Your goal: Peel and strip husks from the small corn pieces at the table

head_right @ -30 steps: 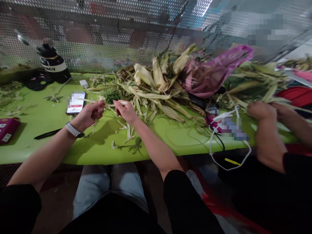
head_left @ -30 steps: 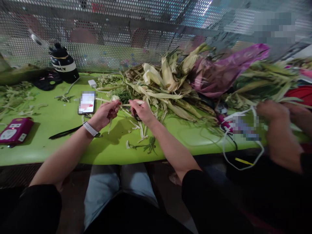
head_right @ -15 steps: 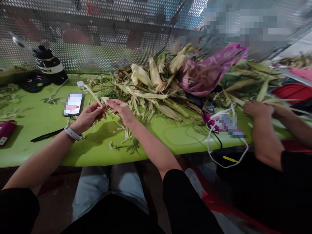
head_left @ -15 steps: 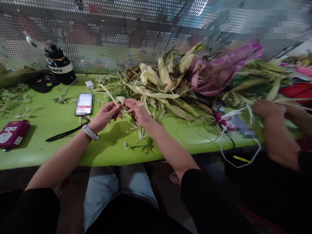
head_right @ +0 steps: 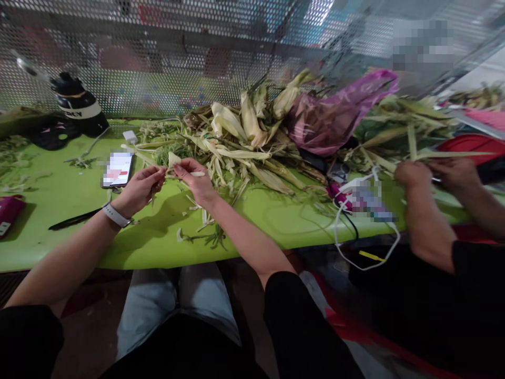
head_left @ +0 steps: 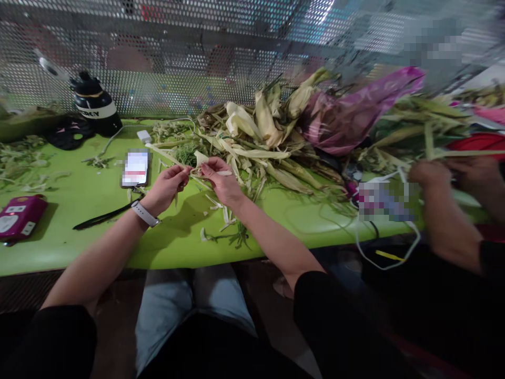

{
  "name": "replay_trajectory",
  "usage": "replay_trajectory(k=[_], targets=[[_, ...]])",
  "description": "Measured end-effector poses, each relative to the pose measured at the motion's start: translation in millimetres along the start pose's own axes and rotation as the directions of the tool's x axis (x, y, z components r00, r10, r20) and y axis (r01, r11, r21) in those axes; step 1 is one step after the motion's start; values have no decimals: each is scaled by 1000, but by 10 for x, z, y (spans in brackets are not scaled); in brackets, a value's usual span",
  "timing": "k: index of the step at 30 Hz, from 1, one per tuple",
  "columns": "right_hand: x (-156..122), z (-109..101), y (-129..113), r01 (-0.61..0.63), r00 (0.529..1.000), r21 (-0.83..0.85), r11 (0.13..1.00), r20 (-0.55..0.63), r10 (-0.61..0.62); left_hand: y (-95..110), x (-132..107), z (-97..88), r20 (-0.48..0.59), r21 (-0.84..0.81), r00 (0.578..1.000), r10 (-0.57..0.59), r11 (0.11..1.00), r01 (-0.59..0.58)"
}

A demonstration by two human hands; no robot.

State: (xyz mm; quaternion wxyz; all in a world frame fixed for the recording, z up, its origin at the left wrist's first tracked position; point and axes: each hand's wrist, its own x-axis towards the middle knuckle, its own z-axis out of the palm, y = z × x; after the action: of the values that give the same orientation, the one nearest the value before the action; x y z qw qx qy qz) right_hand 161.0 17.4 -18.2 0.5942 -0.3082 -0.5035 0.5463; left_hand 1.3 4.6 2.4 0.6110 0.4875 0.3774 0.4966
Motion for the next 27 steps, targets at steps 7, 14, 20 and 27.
replay_trajectory(k=[7,14,20,27], targets=[[18,-16,-37,23,999,7,1000,-33,-23,24,-27,15,81,69,996,49,996,-54],[115,-154,-143,40,996,25,999,-75,-38,18,20,-29,42,186,999,12,982,-19],[247,-320,-55,59,985,-9,998,-160,-60,37,4,-56,88,206,993,-78,977,59],[266,-391,-58,192,890,-393,899,-316,-328,-14,43,-58,51,33,986,-161,987,159]])
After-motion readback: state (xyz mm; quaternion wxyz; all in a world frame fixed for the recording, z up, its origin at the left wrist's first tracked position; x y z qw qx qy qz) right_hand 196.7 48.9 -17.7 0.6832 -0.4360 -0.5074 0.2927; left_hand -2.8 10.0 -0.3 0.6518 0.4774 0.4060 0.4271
